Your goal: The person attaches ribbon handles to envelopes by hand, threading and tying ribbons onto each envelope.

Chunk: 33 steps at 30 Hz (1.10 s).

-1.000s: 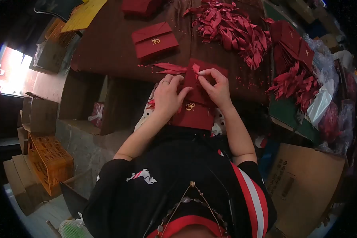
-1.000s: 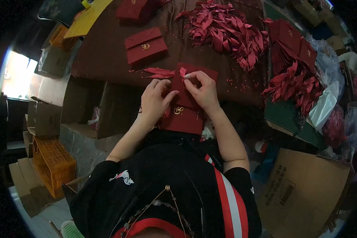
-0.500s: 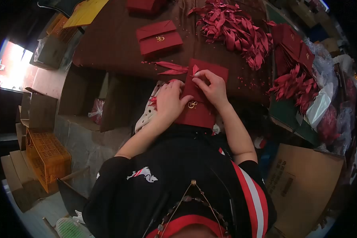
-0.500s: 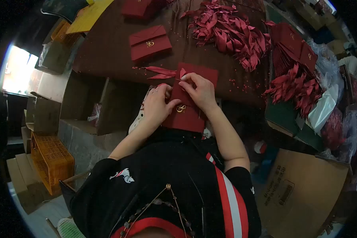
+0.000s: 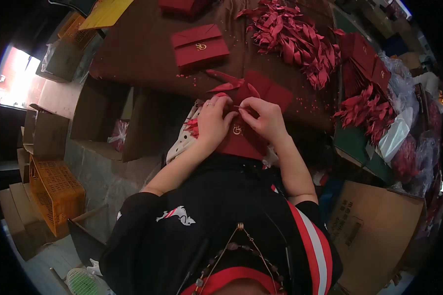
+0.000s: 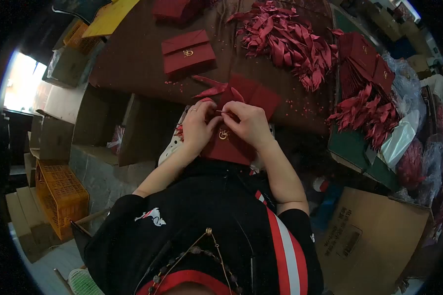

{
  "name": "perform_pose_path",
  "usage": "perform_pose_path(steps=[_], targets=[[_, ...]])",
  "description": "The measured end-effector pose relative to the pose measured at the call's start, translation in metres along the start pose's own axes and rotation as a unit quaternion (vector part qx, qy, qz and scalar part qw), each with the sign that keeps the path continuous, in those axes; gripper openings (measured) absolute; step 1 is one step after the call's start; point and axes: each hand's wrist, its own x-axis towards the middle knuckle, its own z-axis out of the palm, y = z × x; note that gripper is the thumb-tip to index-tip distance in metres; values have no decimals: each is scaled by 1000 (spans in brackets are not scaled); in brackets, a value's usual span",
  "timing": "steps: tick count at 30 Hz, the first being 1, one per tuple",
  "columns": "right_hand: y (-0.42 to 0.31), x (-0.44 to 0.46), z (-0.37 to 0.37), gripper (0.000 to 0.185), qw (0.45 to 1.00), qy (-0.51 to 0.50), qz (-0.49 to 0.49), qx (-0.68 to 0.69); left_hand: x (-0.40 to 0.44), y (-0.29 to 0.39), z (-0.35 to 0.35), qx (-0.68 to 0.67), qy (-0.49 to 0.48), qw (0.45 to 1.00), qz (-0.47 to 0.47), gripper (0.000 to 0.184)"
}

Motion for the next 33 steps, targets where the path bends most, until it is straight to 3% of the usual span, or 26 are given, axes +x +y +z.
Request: perform_pose_path(steps=[6, 14, 19, 24, 29, 31, 32, 33], targets=[[15, -2, 4, 11, 988, 16, -36, -150, -1, 0, 2, -27, -19, 999, -33, 30], [19, -2, 13, 13, 986, 23, -58, -152, 2, 0, 0, -71, -42, 996, -43, 30], [16, -3, 15, 15, 987, 20, -30, -154, -1, 10, -1, 0, 8, 998, 60, 29], [18, -2, 13, 14, 973, 40, -115, -195, 0, 15, -2, 9, -12, 997, 73, 33], [15, -3, 21, 16, 965, 22, -104, -240, -3, 14, 0, 39, -24, 995, 93, 36], [11, 0, 15, 16, 967, 16, -77, -241, 3, 9, -6, -22, -79, 995, 55, 40], [9, 3, 8, 14, 968, 43, -95, -229, 5, 7, -13, -117, -145, 982, -28, 39], [6, 5, 3, 13, 967, 70, -112, -217, 7, 3, -15, -116, -145, 982, -27, 39]])
